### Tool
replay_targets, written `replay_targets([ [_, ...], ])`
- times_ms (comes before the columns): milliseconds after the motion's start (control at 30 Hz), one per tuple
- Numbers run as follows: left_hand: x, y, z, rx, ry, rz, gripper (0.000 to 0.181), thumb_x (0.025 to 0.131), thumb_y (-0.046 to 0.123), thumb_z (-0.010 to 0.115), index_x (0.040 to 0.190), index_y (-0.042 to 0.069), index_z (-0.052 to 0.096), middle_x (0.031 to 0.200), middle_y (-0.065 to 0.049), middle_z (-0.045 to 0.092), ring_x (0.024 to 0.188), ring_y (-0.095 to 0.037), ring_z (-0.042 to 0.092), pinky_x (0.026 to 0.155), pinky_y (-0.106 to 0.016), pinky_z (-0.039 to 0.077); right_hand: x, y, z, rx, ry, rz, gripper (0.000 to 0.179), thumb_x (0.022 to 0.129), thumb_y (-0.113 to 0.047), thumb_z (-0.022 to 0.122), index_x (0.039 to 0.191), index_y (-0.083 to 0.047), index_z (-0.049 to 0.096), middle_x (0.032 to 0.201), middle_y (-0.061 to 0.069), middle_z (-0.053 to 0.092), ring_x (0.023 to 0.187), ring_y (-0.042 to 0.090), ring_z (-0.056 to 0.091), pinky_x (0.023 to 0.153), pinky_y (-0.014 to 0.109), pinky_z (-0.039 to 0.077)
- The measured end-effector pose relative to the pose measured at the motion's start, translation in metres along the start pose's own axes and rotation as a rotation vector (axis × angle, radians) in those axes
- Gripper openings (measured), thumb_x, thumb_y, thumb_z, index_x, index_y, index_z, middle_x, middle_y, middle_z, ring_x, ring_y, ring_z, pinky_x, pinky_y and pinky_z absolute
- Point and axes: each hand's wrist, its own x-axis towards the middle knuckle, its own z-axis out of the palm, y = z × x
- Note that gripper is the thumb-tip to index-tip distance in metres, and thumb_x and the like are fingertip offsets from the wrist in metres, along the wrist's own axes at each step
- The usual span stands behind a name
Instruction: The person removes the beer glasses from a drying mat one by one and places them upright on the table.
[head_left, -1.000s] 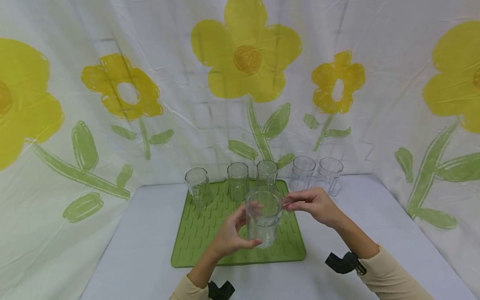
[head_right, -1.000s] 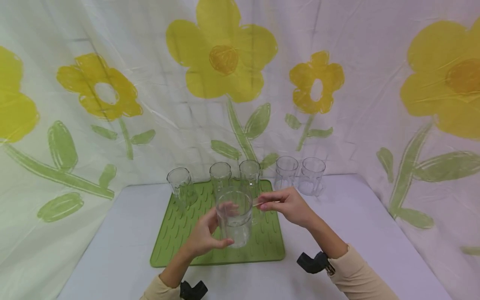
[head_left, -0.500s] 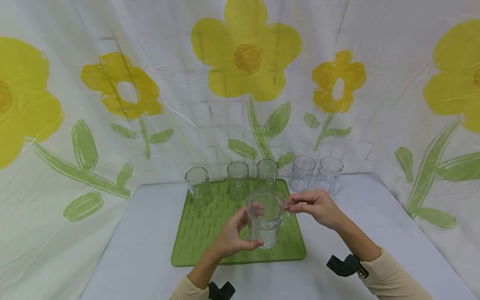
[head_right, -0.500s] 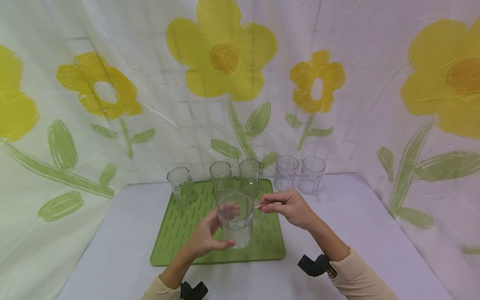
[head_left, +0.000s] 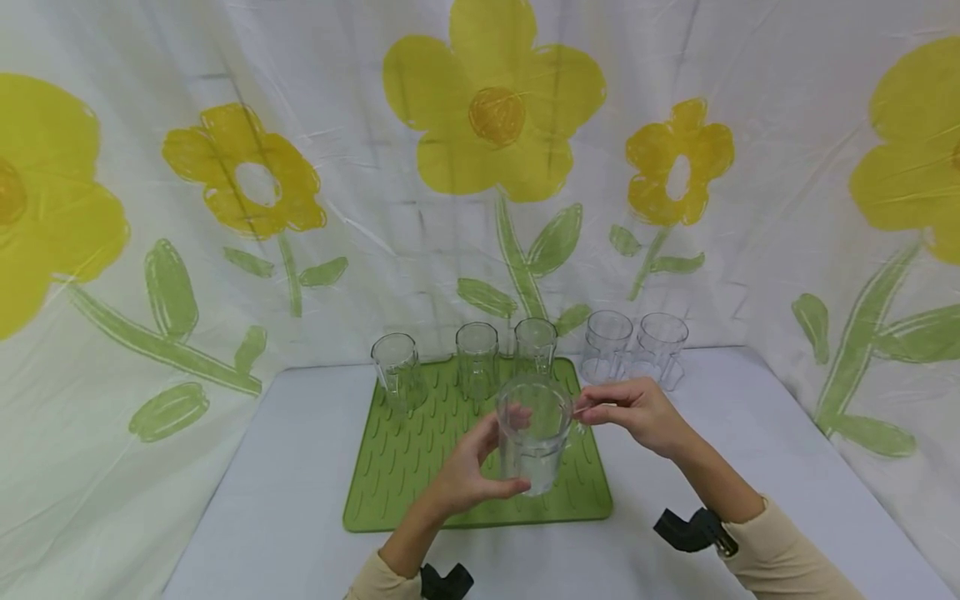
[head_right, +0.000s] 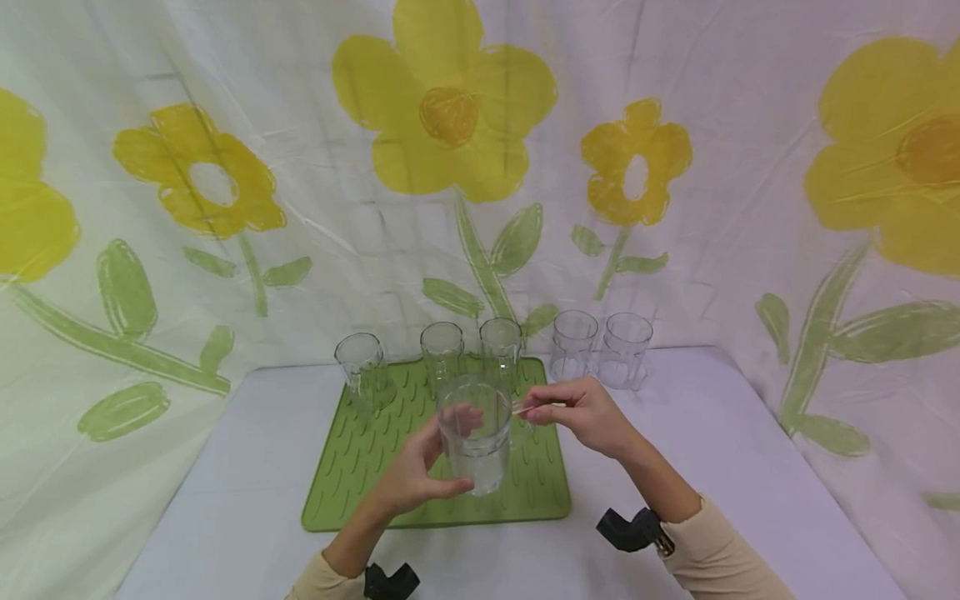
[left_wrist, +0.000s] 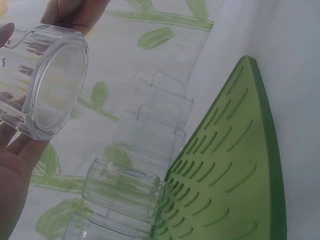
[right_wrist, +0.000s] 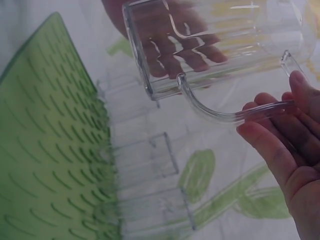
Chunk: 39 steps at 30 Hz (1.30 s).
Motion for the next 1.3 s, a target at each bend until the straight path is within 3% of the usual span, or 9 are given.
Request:
replay_targets([
  [300, 0.0, 0.0, -0.001, 0.044, -0.013, -0.05, 0.095, 0.073, 0.005, 0.082, 0.152, 0.008, 0.03, 0.148, -0.018, 0.045, 0.136, -0.028, 0.046, 0.116, -0.042, 0.038, 0.0, -0.005, -0.008, -0.019, 0.043, 0.062, 0.031, 0.092, 0.006, 0.059, 0.112, 0.028, 0.055, 0.102, -0.015, 0.074, 0.091, 0.004, 0.072, 0.079, 0.021, 0.06],
  [567, -0.001, -0.001, -0.005, 0.055, -0.029, -0.118, 0.1, 0.075, 0.008, 0.082, 0.155, 0.011, 0.022, 0.154, -0.013, 0.038, 0.14, -0.029, 0.041, 0.118, -0.042, 0.034, 0.004, -0.014, -0.017, -0.037, 0.071, 0.036, 0.027, 0.091, 0.007, 0.059, 0.114, 0.021, 0.06, 0.102, -0.013, 0.074, 0.092, 0.006, 0.072, 0.079, 0.022, 0.06],
  [800, -0.006, 0.0, -0.013, 0.116, 0.006, -0.104, 0.097, 0.075, 0.008, 0.082, 0.154, 0.011, 0.025, 0.154, -0.013, 0.038, 0.142, -0.032, 0.037, 0.119, -0.033, 0.031, 0.008, -0.026, -0.027, -0.06, 0.191, 0.124, 0.027, 0.09, 0.003, 0.064, 0.113, 0.017, 0.064, 0.096, -0.012, 0.076, 0.09, 0.005, 0.073, 0.079, 0.02, 0.06],
  [1067, -0.015, 0.001, -0.023, 0.206, 0.095, -0.187, 0.101, 0.074, 0.014, 0.084, 0.155, 0.014, 0.023, 0.152, -0.01, 0.042, 0.143, -0.034, 0.035, 0.118, -0.058, 0.027, 0.011, -0.029, -0.042, 0.003, 0.266, 0.101, 0.023, 0.088, 0.006, 0.064, 0.108, -0.002, 0.074, 0.095, -0.008, 0.076, 0.091, 0.005, 0.073, 0.08, 0.021, 0.059],
  [1300, -0.026, 0.0, -0.033, 0.236, 0.168, -0.26, 0.092, 0.075, 0.019, 0.084, 0.151, 0.011, 0.032, 0.154, -0.011, 0.039, 0.144, -0.034, 0.033, 0.119, -0.057, 0.023, 0.008, -0.032, -0.055, 0.011, 0.34, 0.094, 0.023, 0.088, 0.006, 0.064, 0.104, -0.007, 0.076, 0.094, -0.006, 0.077, 0.088, 0.006, 0.074, 0.077, 0.021, 0.06],
])
